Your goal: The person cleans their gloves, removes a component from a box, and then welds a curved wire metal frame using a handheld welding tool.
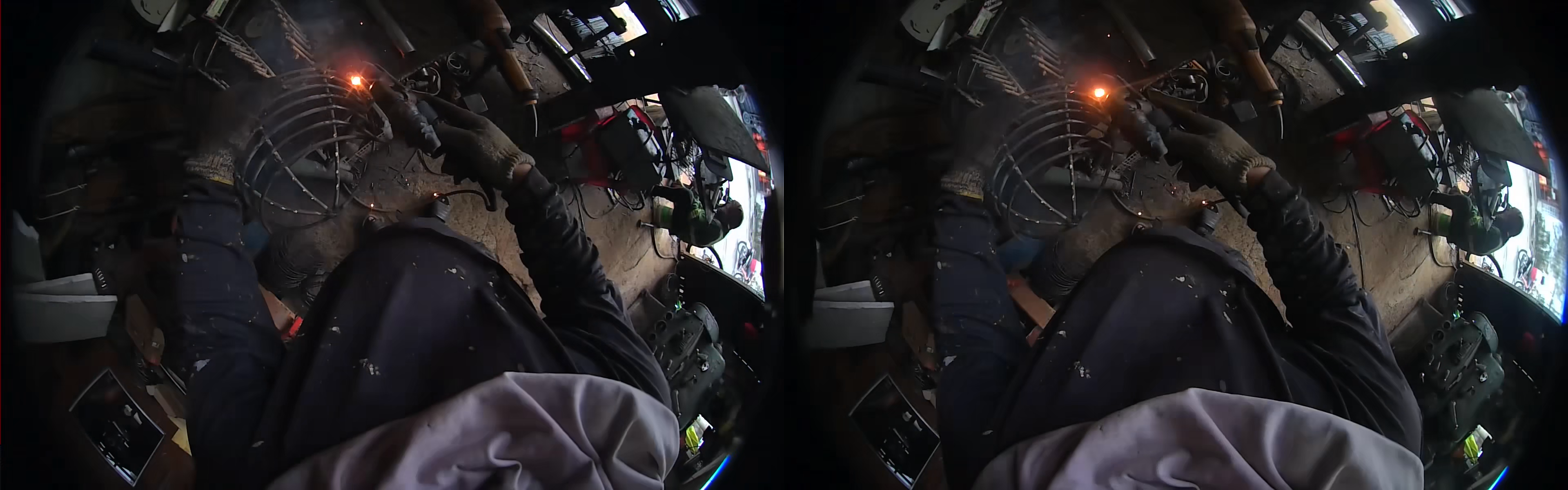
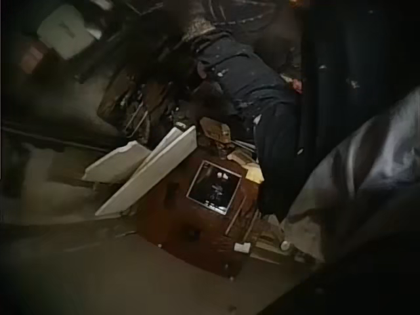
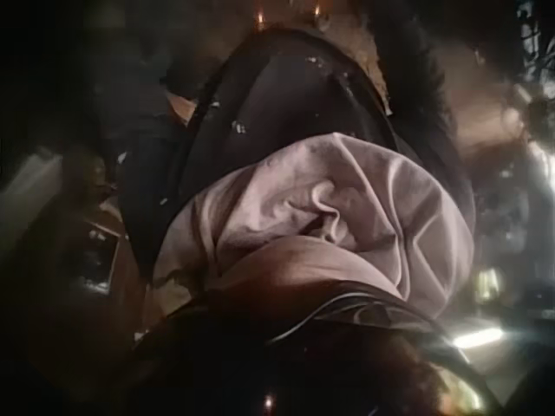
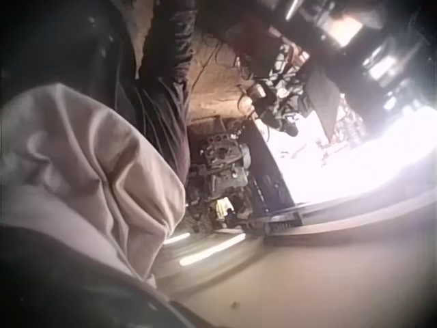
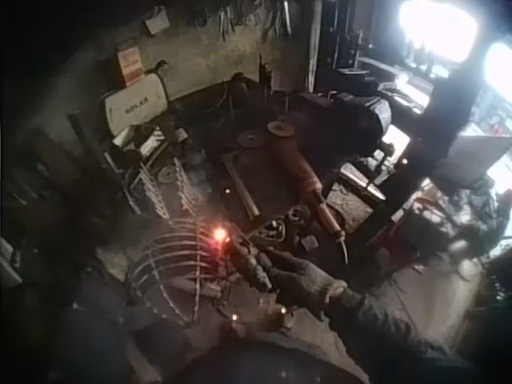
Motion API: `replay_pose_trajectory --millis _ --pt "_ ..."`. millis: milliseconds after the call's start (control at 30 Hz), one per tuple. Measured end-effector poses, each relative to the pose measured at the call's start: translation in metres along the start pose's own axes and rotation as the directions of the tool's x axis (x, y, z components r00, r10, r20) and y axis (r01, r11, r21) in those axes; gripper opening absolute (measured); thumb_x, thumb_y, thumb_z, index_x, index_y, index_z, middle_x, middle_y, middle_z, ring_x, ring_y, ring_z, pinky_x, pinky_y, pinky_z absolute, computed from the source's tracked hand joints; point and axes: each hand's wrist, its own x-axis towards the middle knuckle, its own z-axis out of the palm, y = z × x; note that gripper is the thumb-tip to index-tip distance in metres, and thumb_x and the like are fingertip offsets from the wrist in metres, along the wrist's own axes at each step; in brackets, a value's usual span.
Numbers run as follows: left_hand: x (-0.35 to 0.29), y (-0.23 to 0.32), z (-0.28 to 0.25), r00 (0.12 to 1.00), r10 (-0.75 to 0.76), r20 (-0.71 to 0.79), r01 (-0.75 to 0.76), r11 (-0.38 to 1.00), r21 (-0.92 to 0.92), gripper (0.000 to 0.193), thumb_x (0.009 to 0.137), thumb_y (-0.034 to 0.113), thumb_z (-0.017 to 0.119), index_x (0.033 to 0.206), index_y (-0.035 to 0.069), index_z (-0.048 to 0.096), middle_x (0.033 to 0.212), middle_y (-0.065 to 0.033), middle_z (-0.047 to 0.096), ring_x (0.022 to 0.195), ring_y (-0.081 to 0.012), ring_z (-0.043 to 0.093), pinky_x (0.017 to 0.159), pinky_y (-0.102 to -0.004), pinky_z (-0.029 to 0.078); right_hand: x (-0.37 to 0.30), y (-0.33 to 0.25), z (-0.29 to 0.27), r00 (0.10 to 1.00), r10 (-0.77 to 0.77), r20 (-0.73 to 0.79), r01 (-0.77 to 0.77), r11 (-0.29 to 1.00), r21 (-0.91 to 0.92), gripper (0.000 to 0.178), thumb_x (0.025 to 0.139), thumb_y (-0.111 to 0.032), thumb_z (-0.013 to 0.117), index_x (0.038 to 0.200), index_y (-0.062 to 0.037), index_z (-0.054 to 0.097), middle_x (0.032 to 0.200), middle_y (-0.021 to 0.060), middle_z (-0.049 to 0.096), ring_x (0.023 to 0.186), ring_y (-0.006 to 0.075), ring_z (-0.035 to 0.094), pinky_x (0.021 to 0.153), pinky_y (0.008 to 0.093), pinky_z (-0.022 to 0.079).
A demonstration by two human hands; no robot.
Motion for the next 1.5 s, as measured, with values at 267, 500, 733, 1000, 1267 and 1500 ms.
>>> replay_pose_trajectory --millis 267,500,733,1000,1267,1500 --pt "0.0 0.002 0.01 0.983 -0.178 -0.038 0.167 0.965 -0.2 0.043 0.094 0.042 0.065 0.11 0.002 0.071 0.096 -0.0082 0.071 0.089 -0.0155 0.064 0.082 -0.0307 0.051 -0.001 -0.009 0.002 0.982 0.189 0.008 -0.188 0.97 0.153 0.058 0.1 -0.022 0.055 0.154 -0.0122 0.036 0.09 -0.0007 0.062 0.066 0.0042 0.057 0.059 0.0207 0.05" --pt "-0.003 0.013 0.009 0.985 -0.157 -0.07 0.151 0.985 -0.078 0.049 0.092 0.048 0.066 0.106 0.001 0.073 0.09 -0.0086 0.071 0.084 -0.0151 0.063 0.079 -0.0309 0.05 0.008 0.002 -0.002 0.993 0.112 0.024 -0.113 0.99 0.085 0.058 0.099 -0.021 0.056 0.153 -0.0118 0.039 0.09 0.0002 0.063 0.063 0.005 0.057 0.056 0.0217 0.051" --pt "-0.005 0.027 0.006 0.972 -0.235 -0.017 0.233 0.97 -0.07 0.047 0.092 0.044 0.068 0.113 0.002 0.072 0.103 -0.0065 0.072 0.093 -0.0132 0.063 0.088 -0.0283 0.049 0.006 -0.009 0.0 0.988 0.154 0.023 -0.155 0.987 0.04 0.06 0.098 -0.024 0.057 0.153 -0.0122 0.038 0.09 0.0022 0.063 0.065 0.0059 0.06 0.058 0.0224 0.052" --pt "-0.005 0.022 0.012 0.971 -0.239 -0.005 0.231 0.942 -0.242 0.056 0.092 0.05 0.066 0.11 -0.002 0.071 0.095 -0.0075 0.071 0.088 -0.0161 0.063 0.082 -0.0309 0.05 0.004 -0.012 0.004 0.979 0.202 0.02 -0.203 0.974 0.102 0.059 0.1 -0.029 0.057 0.153 -0.0123 0.038 0.09 0.0006 0.064 0.065 0.0056 0.059 0.058 0.0222 0.051" --pt "-0.004 0.026 0.006 0.983 -0.174 -0.051 0.171 0.984 -0.049 0.056 0.091 0.052 0.066 0.108 -0.001 0.071 0.093 -0.0087 0.071 0.087 -0.0167 0.063 0.081 -0.0324 0.05 0.004 -0.02 0.0 0.982 0.19 0.016 -0.191 0.982 0.016 0.059 0.1 -0.027 0.057 0.153 -0.0111 0.038 0.09 0.0016 0.064 0.066 0.0058 0.058 0.059 0.0236 0.051" --pt "-0.002 0.021 0.006 0.981 -0.181 -0.064 0.177 0.982 -0.073 0.059 0.09 0.054 0.067 0.11 -0.002 0.071 0.094 -0.0113 0.072 0.087 -0.0186 0.064 0.082 -0.0334 0.049 0.006 -0.01 0.001 0.984 0.179 0.018 -0.18 0.98 0.084 0.06 0.099 -0.026 0.058 0.154 -0.0115 0.037 0.089 0.0012 0.064 0.066 0.0054 0.058 0.059 0.0225 0.051"
